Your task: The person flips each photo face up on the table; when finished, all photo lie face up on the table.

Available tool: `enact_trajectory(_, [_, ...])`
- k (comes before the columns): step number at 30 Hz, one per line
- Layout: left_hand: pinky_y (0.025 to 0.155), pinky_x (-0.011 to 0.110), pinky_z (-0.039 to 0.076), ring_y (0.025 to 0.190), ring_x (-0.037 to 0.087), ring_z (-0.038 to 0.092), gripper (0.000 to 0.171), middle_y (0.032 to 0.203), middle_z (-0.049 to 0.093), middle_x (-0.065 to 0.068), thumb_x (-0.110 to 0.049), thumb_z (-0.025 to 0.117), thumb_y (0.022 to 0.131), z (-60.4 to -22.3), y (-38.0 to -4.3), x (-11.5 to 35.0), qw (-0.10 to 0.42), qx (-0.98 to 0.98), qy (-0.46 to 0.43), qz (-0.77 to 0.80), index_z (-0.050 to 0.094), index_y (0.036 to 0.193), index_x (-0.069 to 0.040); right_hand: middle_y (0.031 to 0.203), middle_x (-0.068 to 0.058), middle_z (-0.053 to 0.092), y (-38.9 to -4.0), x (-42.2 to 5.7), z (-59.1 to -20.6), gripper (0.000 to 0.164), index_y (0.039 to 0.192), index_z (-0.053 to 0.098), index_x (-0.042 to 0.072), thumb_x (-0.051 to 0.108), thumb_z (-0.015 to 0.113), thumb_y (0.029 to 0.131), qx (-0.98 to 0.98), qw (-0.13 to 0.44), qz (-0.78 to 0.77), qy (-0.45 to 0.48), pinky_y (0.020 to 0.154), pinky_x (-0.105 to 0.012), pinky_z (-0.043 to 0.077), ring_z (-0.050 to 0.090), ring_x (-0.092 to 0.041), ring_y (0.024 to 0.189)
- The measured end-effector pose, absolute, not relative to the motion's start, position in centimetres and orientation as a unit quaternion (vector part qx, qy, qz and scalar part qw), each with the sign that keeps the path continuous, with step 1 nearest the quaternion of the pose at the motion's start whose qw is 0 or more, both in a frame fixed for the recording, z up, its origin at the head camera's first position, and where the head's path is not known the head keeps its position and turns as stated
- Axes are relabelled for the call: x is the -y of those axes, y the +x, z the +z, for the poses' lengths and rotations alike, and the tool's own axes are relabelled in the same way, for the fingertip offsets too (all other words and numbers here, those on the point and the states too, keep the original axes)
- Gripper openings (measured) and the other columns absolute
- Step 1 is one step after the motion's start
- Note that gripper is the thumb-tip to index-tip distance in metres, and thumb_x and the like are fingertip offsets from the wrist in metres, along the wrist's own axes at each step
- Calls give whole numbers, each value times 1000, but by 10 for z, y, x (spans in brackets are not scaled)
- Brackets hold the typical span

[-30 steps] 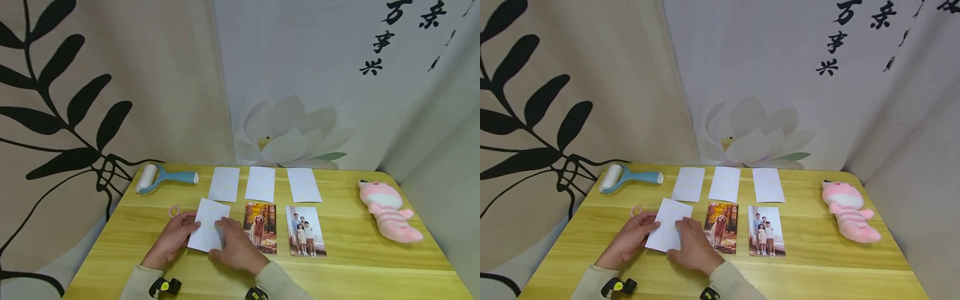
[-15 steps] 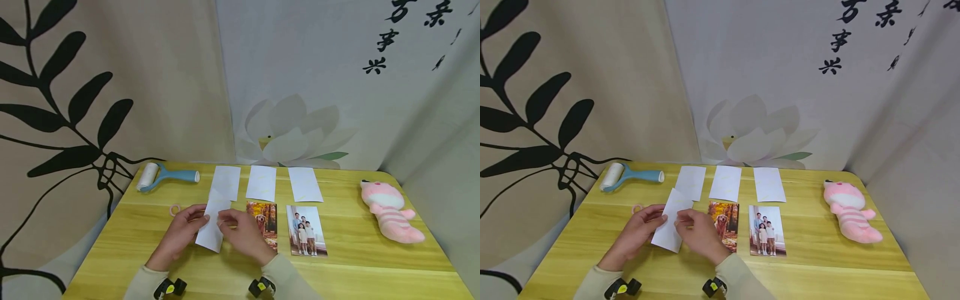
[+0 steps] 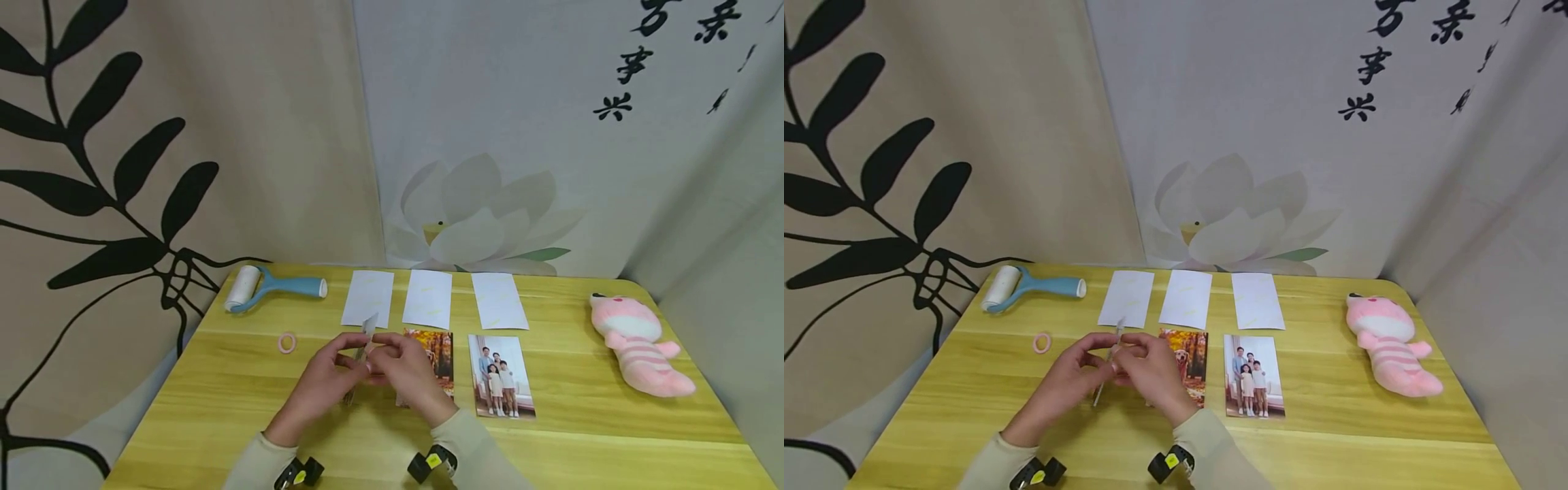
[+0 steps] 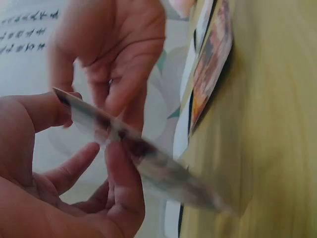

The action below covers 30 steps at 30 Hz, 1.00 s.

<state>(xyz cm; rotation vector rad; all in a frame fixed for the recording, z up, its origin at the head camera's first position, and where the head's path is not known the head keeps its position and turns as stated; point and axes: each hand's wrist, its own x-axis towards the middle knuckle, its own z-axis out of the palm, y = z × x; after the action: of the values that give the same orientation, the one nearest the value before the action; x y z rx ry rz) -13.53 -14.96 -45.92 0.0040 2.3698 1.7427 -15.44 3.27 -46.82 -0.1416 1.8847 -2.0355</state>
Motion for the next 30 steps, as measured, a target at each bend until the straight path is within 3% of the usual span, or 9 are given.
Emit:
enact_trajectory(4, [67,33,56,97,19,62,42,137,63,5,-30,82,93,-464,-133,138,69,-833,5,548,68,133,-27,116,-19,76,-154,-33,-469,52,143,61,-1,28,72,101,-693,167,-700,-46,80,-43,66,76,-21,90])
enact_trajectory(10, [72,29,50,90,16,58,51,129,61,10,-33,88,86,-467,-130,127,27,-866,31,498,69,131,-20,106,-17,78,-155,-33,-470,38,130,69,-3,18,71,99,-714,138,-686,-26,65,-29,60,75,-20,86])
enact_trajectory(17, [71,29,49,91,18,56,59,131,58,12,-36,89,86,-459,-128,128,47,-868,39,493,66,137,-19,105,-17,79,-156,-34,-470,33,126,71,-4,14,71,98,-726,124,-676,-26,65,-27,59,76,-20,87])
enact_trajectory(21, [72,30,52,100,22,57,57,130,59,12,-29,86,90,-453,-130,140,81,-838,41,538,63,141,-18,107,-19,79,-156,-36,-468,33,127,70,-5,11,70,99,-723,125,-679,-24,67,-36,65,76,-18,83])
enact_trajectory(27, [89,30,55,116,23,59,43,137,61,15,-20,73,101,-456,-141,167,93,-775,1,625,61,142,-10,109,-19,77,-155,-37,-463,33,129,67,-7,8,69,100,-716,129,-686,-13,70,-47,66,74,-16,75])
enact_trajectory(30, [89,30,55,112,18,60,41,133,62,13,-19,66,105,-462,-146,179,96,-744,-37,660,58,143,-3,110,-19,76,-154,-38,-459,34,130,67,-7,9,69,100,-721,126,-682,-14,70,-49,66,74,-17,74])
